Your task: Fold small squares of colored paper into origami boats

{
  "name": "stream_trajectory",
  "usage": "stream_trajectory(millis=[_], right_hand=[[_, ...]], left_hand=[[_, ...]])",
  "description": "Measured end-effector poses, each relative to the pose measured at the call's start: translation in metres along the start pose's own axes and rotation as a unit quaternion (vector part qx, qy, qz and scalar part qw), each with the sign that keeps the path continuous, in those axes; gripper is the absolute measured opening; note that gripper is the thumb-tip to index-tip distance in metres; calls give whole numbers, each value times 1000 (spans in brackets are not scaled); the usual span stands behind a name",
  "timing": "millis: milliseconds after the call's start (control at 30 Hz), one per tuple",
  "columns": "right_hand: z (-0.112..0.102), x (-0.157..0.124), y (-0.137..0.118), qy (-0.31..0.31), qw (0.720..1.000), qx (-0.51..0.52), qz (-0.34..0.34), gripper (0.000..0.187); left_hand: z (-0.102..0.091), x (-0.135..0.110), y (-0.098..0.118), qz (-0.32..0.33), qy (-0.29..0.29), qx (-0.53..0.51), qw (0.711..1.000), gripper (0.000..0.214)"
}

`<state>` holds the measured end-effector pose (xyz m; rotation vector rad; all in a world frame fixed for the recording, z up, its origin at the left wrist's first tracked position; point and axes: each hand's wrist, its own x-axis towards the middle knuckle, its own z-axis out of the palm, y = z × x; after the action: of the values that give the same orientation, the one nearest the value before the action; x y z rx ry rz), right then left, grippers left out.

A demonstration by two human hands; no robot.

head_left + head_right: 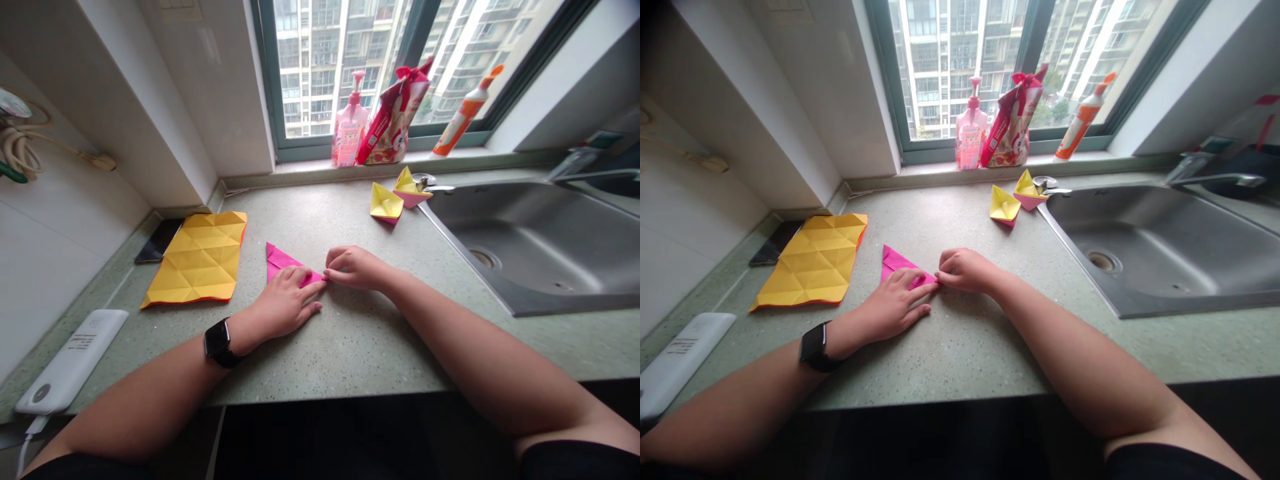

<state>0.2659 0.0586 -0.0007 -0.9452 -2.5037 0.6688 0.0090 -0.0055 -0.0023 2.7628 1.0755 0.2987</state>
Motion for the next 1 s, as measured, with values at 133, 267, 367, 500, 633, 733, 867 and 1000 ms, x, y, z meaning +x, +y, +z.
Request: stream_trajectory(millis=[133, 267, 367, 500, 633, 733, 867, 1000], right_hand=[[0, 0, 0, -5, 1000, 1, 4, 31], [0, 0, -1, -11, 1000, -1, 9, 30], [-1, 0, -3, -14, 1000, -2, 17, 29], [-2, 0, -3, -16, 1000, -5, 22, 29], [-1, 0, -2, -16, 1000, -4, 19, 30], [-1, 0, -3, -14, 1000, -3, 18, 31], [-2, -1, -5, -11, 1000, 1, 20, 32], [-1, -2, -6, -8, 1000, -11, 13, 34]], left_hand=[[-9, -1, -5, 10, 0, -35, 999, 36], [-19, -3, -7, 7, -7, -45, 999, 29], [-24, -4, -6, -5, -1, -34, 999, 26], [-27, -7, -4, -30, 8, 5, 999, 22], [-27, -8, -5, -31, 10, 32, 999, 22], [-29, -7, -9, -20, 18, 40, 999, 28], [-33, -6, -22, -60, 75, 48, 994, 28], [-30, -10, -40, -134, 148, 114, 973, 28]])
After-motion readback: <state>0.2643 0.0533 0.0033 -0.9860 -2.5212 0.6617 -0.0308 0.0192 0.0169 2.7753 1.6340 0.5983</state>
